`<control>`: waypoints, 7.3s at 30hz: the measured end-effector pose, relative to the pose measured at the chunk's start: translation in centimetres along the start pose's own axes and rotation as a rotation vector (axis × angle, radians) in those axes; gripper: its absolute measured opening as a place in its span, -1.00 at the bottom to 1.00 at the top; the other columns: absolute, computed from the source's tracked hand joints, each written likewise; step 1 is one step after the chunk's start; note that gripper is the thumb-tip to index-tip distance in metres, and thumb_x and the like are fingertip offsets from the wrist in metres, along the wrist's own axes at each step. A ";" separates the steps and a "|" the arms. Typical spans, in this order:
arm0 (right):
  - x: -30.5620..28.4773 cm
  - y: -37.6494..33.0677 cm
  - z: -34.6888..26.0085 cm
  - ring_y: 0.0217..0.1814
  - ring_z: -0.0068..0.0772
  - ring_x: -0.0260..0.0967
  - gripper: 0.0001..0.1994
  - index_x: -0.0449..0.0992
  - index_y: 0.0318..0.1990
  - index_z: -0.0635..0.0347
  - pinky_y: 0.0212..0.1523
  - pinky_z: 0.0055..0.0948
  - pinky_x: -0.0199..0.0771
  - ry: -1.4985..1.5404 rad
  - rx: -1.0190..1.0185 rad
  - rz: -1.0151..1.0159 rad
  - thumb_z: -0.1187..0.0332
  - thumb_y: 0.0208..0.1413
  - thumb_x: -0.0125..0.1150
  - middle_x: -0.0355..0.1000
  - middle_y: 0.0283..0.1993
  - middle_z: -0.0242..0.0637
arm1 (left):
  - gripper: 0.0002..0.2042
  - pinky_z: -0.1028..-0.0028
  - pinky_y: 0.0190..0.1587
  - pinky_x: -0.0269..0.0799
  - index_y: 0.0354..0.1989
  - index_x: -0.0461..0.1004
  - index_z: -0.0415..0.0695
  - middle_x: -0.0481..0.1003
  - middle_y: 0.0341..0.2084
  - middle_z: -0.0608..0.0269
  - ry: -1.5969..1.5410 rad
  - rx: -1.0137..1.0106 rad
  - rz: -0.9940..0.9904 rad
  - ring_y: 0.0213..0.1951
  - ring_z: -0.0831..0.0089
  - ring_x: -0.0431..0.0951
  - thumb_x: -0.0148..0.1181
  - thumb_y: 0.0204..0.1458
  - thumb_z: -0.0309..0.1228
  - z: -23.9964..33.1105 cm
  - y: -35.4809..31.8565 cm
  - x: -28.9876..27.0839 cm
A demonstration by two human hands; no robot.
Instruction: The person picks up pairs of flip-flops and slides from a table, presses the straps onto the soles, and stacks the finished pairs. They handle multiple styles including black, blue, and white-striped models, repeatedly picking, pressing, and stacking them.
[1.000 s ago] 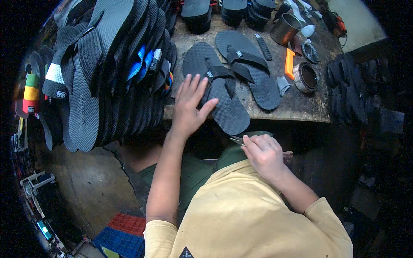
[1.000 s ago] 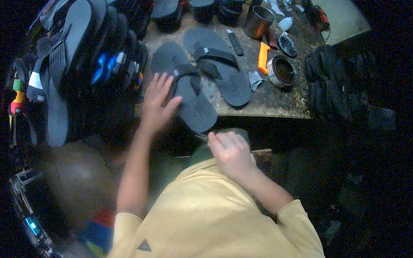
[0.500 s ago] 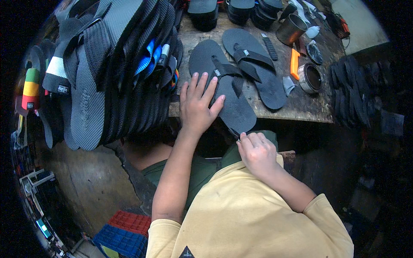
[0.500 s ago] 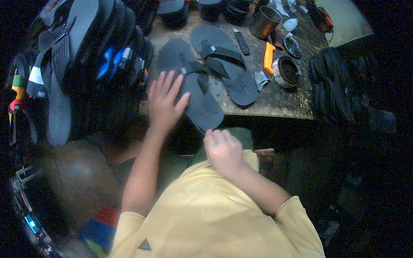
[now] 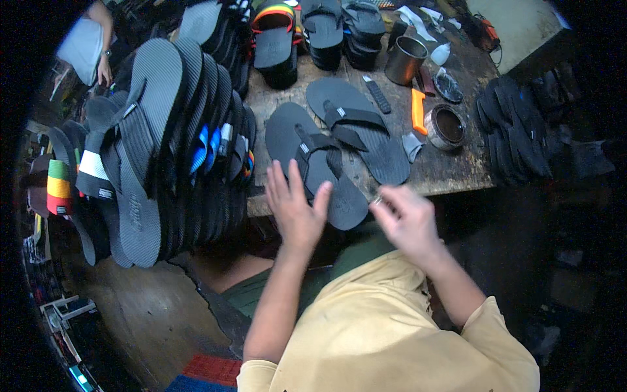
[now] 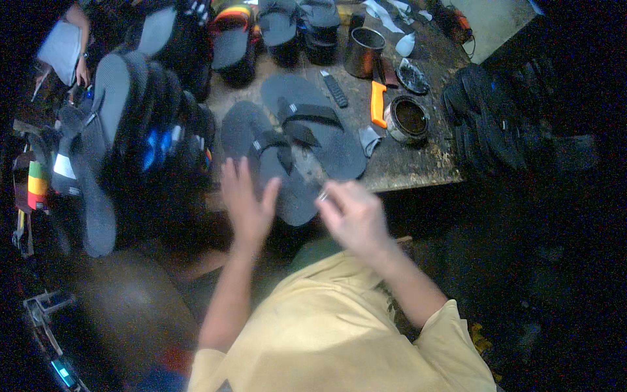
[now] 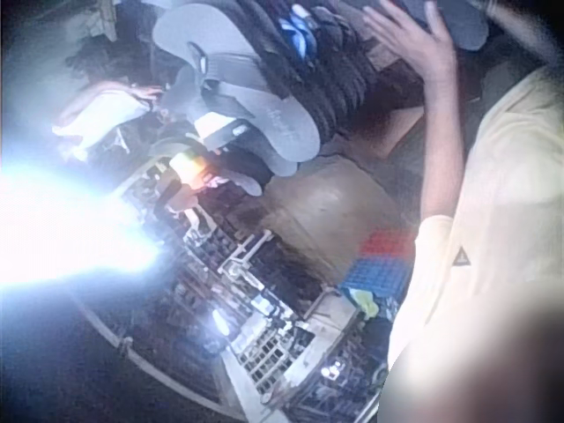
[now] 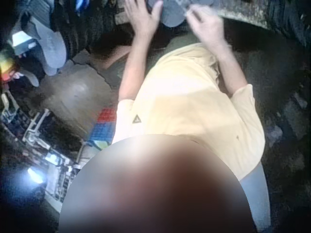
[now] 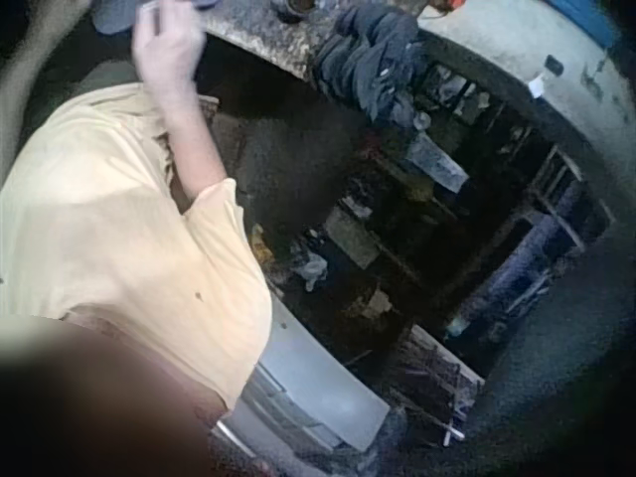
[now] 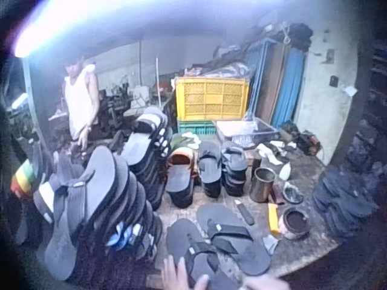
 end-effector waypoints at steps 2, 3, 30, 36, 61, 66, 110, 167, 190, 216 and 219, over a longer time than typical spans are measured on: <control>-1.5 3.6 3.4 -0.30 -0.15 0.52 -0.78 0.52 -0.14 0.29 -0.24 -0.26 0.54 0.153 0.202 0.119 0.48 0.04 0.32 0.50 -0.33 -0.13 | -0.18 -0.24 0.40 -0.02 0.40 0.23 -0.23 0.03 0.44 -0.31 0.072 0.003 -0.007 0.46 -0.29 0.01 0.32 0.08 0.06 2.8 -0.5 0.7; -1.7 5.6 5.1 -0.27 -0.13 0.51 -0.72 0.48 -0.10 0.29 -0.20 -0.26 0.53 0.085 0.300 0.129 0.48 0.00 0.32 0.48 -0.32 -0.08 | -0.16 -0.30 0.39 -0.06 0.41 0.21 -0.21 0.01 0.45 -0.31 0.132 0.046 0.028 0.47 -0.27 -0.02 0.30 0.08 0.09 4.1 -0.3 1.0; 0.4 13.8 9.0 -0.21 0.04 0.59 -0.40 0.57 0.08 0.10 -0.10 -0.12 0.57 -0.112 0.005 0.073 -0.06 -0.04 0.50 0.60 -0.32 -0.07 | -0.52 -0.24 0.39 -0.02 0.21 0.47 -0.14 0.39 0.30 -0.02 0.128 0.098 0.005 0.43 0.09 0.25 0.30 0.14 -0.22 1.2 1.0 0.3; 2.0 15.0 10.0 -0.11 0.27 0.53 -0.58 0.47 0.21 0.16 -0.03 0.09 0.51 -0.110 -0.112 -0.209 0.41 0.17 0.19 0.55 -0.18 0.20 | -0.28 -0.34 0.43 -0.25 0.37 0.34 -0.07 0.20 0.41 -0.11 0.286 0.253 -0.171 0.47 -0.01 0.12 0.28 0.10 0.07 3.8 -1.0 0.5; -3.8 3.8 11.2 0.08 -0.64 0.40 -0.41 0.53 0.23 0.17 0.15 -0.58 0.38 0.495 0.255 -0.445 0.69 -0.05 0.22 0.50 0.18 -0.42 | -0.48 0.21 -0.09 0.61 -0.10 0.48 -0.27 0.61 -0.22 -0.01 -0.174 0.361 0.169 -0.21 0.06 0.67 0.60 -0.28 -0.51 0.3 -10.6 -6.8; -2.8 3.8 8.7 0.07 -0.54 0.44 -0.57 0.62 0.07 0.18 0.12 -0.51 0.42 0.492 0.005 -0.443 0.60 -0.03 0.33 0.56 0.04 -0.38 | -0.50 0.27 -0.03 0.60 -0.06 0.49 -0.22 0.61 -0.19 -0.01 -0.272 -0.027 0.100 -0.13 0.11 0.68 0.59 -0.23 -0.57 -2.4 -13.1 -6.0; -3.2 -2.1 12.1 -0.63 -0.74 0.18 -0.49 0.40 0.22 0.12 -0.66 -0.65 0.19 1.238 0.661 0.074 0.55 0.05 0.21 0.42 -0.35 -0.54 | -0.06 0.35 -0.06 0.59 0.48 -0.08 -0.43 0.60 -0.18 -0.07 -0.613 0.135 -0.123 -0.20 0.22 0.68 0.30 -0.15 -0.69 12.9 -4.4 -17.1; 5.1 3.1 14.5 -0.29 -0.59 0.41 -0.75 0.55 0.06 0.32 -0.19 -0.55 0.40 0.568 0.197 0.001 0.39 0.34 0.17 0.50 -0.31 -0.40 | -0.67 0.27 -0.43 0.66 0.09 0.46 -0.17 0.64 -0.16 0.07 -1.179 -0.354 1.060 -0.38 0.21 0.69 0.13 0.32 -0.21 -15.3 -11.3 -41.8; 5.4 3.0 14.1 -0.24 -0.62 0.42 -0.79 0.57 0.04 0.31 -0.14 -0.54 0.46 0.481 0.216 -0.050 0.44 0.33 0.17 0.52 -0.17 -0.41 | -0.62 0.19 -0.41 0.69 0.19 0.43 -0.28 0.60 -0.09 0.13 -1.358 -0.397 0.586 -0.24 0.29 0.68 0.20 0.27 -0.35 -16.3 0.4 -32.4; 5.5 2.9 12.2 -0.32 -0.68 0.39 -0.82 0.62 -0.04 0.30 -0.23 -0.61 0.42 0.346 0.159 0.005 0.44 0.28 0.23 0.56 -0.24 -0.46 | -0.49 0.58 -0.75 0.23 -0.24 0.56 -0.17 0.44 -0.66 0.34 -0.419 -0.799 0.206 -0.76 0.60 0.38 0.18 0.22 0.13 -18.1 -0.4 -33.7; 5.5 3.0 12.3 -0.28 -0.69 0.38 -0.83 0.63 -0.07 0.30 -0.24 -0.62 0.39 0.339 0.134 0.018 0.43 0.27 0.24 0.56 -0.23 -0.47 | -0.49 0.51 -0.51 0.42 -0.05 0.62 -0.18 0.50 -0.62 0.31 -0.232 -0.783 0.315 -0.64 0.52 0.47 0.27 0.17 0.08 -17.4 -0.6 -34.4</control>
Point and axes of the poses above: each hand's wrist, its own y-axis towards the middle knuckle, its own x-axis out of the palm, z = x × y, the point moved 5 cm from there along y, towards the middle knuckle
